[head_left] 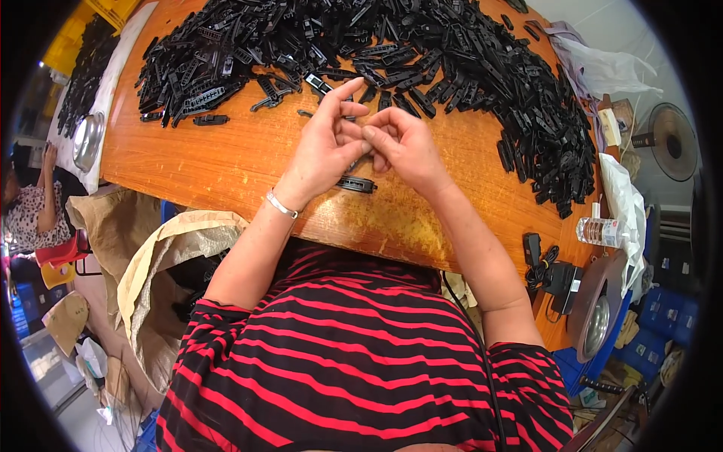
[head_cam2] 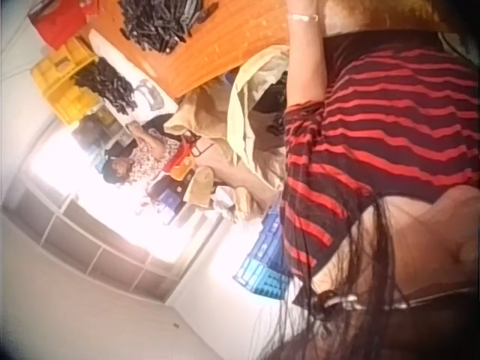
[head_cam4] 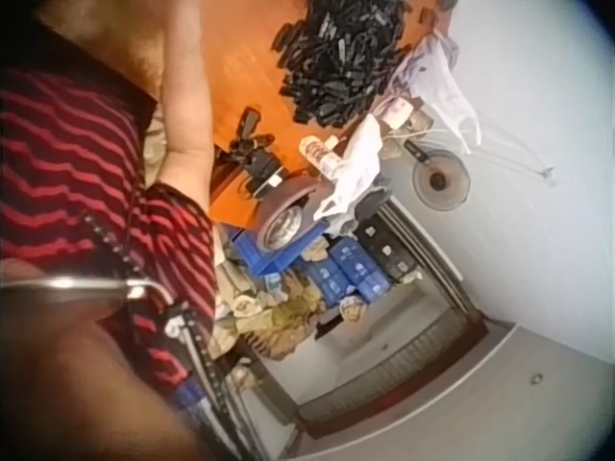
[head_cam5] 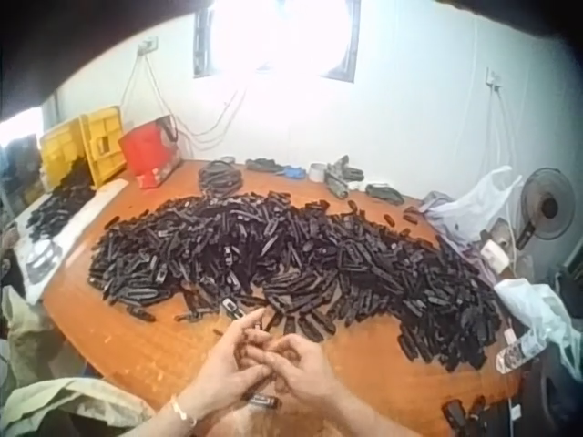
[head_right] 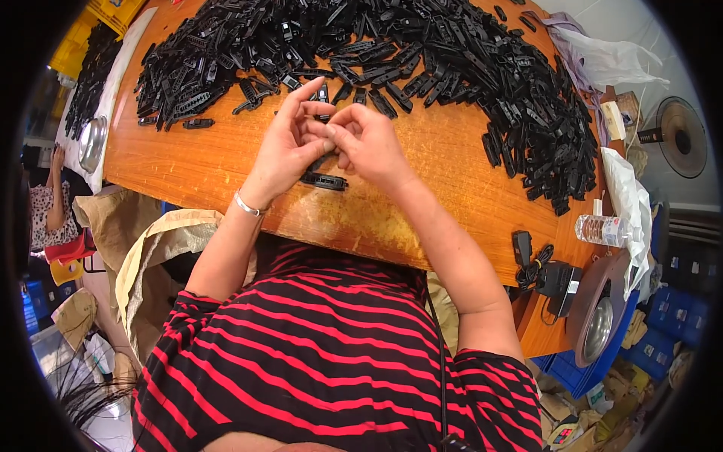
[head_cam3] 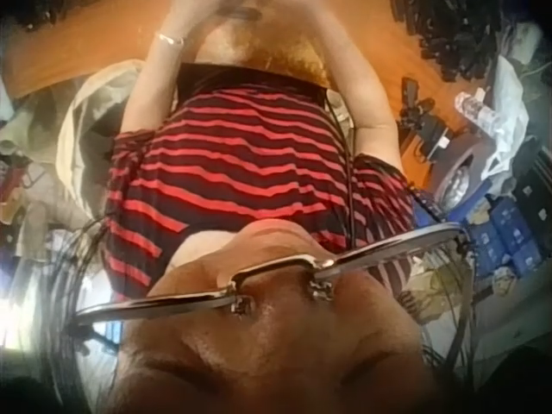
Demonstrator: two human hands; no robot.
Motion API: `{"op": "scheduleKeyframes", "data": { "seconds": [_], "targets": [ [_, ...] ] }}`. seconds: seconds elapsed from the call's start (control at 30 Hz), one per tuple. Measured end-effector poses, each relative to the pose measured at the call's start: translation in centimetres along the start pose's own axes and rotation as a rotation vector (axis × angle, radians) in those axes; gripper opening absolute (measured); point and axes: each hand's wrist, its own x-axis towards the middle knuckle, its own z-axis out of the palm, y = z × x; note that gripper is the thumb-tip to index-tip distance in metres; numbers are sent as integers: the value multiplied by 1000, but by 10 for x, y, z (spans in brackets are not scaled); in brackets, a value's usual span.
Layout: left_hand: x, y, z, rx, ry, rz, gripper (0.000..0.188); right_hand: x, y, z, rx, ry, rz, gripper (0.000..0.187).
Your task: Assembling small black plastic hardware components by snapping them together at a workbench.
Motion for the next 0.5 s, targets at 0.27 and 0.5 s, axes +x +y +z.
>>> {"op": "scheduleKeyframes", "data": {
  "seconds": [0.27, 0.5],
  "targets": [
    [-8, -14, -11, 108, 122, -167, 11, -5, 13, -13, 130, 115, 120, 16],
    [-5, -35, -7, 197, 196, -209, 8, -5, 23, -13, -200, 88, 121, 16]
  ]
}}
